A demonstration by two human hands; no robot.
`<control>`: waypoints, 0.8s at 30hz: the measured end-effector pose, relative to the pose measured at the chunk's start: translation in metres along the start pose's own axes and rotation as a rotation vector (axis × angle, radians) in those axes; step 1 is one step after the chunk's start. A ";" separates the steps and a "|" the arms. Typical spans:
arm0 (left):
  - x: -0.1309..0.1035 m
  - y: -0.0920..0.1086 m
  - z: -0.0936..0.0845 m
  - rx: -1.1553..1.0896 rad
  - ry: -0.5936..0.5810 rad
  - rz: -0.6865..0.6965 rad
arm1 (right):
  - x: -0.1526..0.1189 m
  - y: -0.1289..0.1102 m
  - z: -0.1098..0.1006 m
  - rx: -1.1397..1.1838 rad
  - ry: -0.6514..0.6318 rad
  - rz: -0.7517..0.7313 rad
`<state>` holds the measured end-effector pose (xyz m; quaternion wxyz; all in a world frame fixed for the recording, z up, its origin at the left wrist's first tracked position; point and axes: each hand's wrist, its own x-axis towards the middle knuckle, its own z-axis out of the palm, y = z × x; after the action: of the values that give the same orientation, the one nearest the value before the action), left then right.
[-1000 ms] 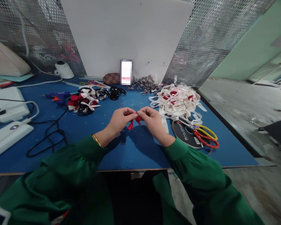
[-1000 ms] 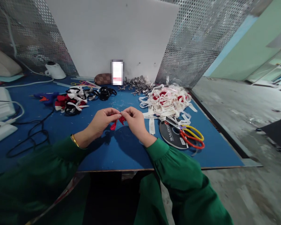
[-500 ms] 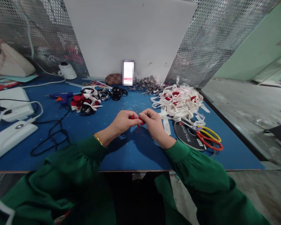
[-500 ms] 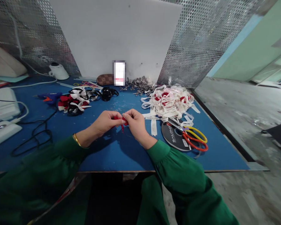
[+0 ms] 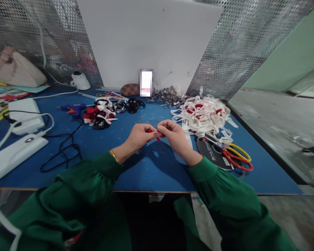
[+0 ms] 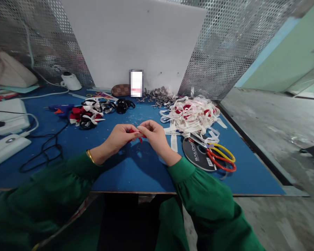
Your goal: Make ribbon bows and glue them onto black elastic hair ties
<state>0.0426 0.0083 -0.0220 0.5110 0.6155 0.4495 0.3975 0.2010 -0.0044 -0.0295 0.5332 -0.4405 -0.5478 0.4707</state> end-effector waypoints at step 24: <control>-0.002 0.002 0.001 0.059 0.046 0.080 | -0.003 -0.008 -0.004 -0.196 0.005 -0.115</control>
<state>0.0431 0.0057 -0.0203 0.4658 0.6385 0.4476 0.4183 0.2054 -0.0080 -0.0225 0.5149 -0.4594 -0.6142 0.3827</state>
